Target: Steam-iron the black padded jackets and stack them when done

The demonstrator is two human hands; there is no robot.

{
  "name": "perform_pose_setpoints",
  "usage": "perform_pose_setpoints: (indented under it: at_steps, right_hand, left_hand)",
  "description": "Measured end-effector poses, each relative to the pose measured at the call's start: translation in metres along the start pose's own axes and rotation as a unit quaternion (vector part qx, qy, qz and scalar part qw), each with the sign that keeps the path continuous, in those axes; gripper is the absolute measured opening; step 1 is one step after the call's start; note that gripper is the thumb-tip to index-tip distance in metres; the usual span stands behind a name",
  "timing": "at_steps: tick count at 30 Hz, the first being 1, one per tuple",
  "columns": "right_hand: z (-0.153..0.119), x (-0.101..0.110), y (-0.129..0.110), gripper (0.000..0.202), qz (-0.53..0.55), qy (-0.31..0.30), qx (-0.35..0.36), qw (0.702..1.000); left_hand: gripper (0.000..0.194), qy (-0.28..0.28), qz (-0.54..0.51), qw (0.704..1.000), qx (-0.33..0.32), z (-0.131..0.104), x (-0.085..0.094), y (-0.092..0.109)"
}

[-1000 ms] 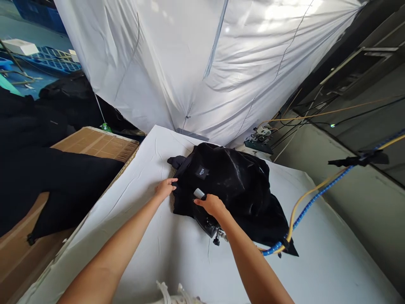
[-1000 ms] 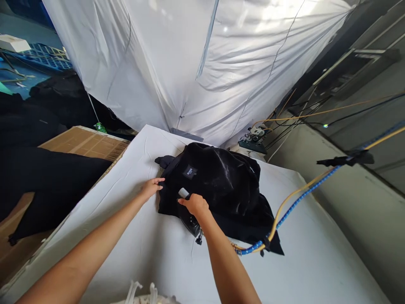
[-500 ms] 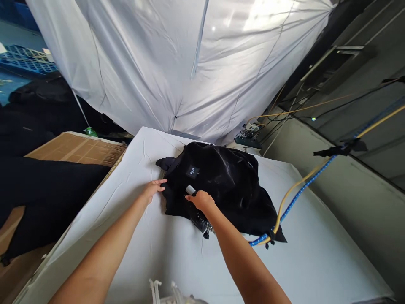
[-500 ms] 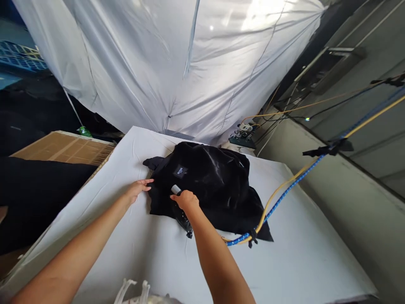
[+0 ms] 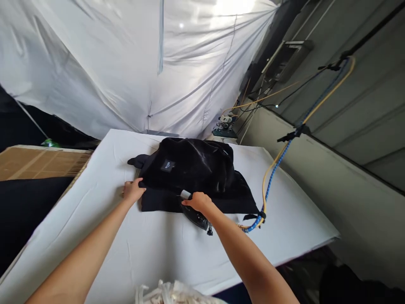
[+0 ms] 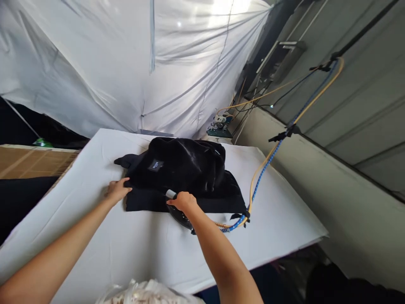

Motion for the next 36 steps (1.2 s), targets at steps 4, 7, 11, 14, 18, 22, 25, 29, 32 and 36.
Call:
perform_pose_setpoints:
  at_steps: [4, 7, 11, 14, 18, 22, 25, 29, 32, 36]
  right_hand:
    - [0.005, -0.007, 0.007, 0.065, 0.008, -0.003, 0.012, 1.000]
    - [0.009, -0.007, 0.025, 0.067, 0.007, -0.004, 0.024, 1.000]
    - [0.012, -0.005, 0.067, 0.070, -0.004, -0.003, 0.032, 0.999]
    - [0.014, -0.005, 0.109, 0.068, -0.014, -0.006, 0.035, 0.999]
    - [0.019, -0.004, 0.173, 0.065, -0.024, -0.011, 0.024, 0.999]
    - [0.028, -0.001, 0.239, 0.062, -0.040, -0.023, 0.003, 0.999]
    - [0.033, 0.003, 0.277, 0.059, -0.056, -0.020, 0.000, 0.998]
    - [0.038, 0.001, 0.293, 0.057, -0.060, 0.002, 0.035, 0.998]
    - [0.041, -0.006, 0.286, 0.059, -0.049, 0.007, 0.077, 0.996]
    - [0.049, -0.011, 0.286, 0.059, -0.034, 0.010, 0.098, 0.995]
  left_hand:
    - [0.043, 0.028, 0.085, 0.993, -0.073, -0.026, -0.009, 0.035]
    - [0.034, -0.018, 0.067, 0.990, -0.119, -0.043, -0.022, 0.059]
    - [0.029, -0.069, 0.056, 0.984, -0.157, -0.064, -0.046, 0.088]
    - [0.024, -0.143, 0.046, 0.967, -0.207, -0.085, -0.077, 0.111]
    - [0.023, -0.211, 0.072, 0.946, -0.237, -0.109, -0.122, 0.129]
    - [0.023, -0.223, 0.096, 0.942, -0.233, -0.125, -0.155, 0.134]
    - [0.024, -0.227, 0.105, 0.941, -0.229, -0.138, -0.176, 0.140]
    - [0.031, -0.227, 0.120, 0.938, -0.231, -0.155, -0.202, 0.154]
    - [0.040, -0.230, 0.143, 0.937, -0.222, -0.163, -0.217, 0.162]
    - [0.047, -0.246, 0.188, 0.933, -0.185, -0.163, -0.224, 0.162]
Point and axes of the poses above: each hand's wrist, its own z-axis towards the middle knuckle, its own x-axis out of the back of the hand, y = z × x, the point moved 5 cm from there along z, towards the middle knuckle, and after that the axes turned 9 degrees about -z, right-handed, at the moved point
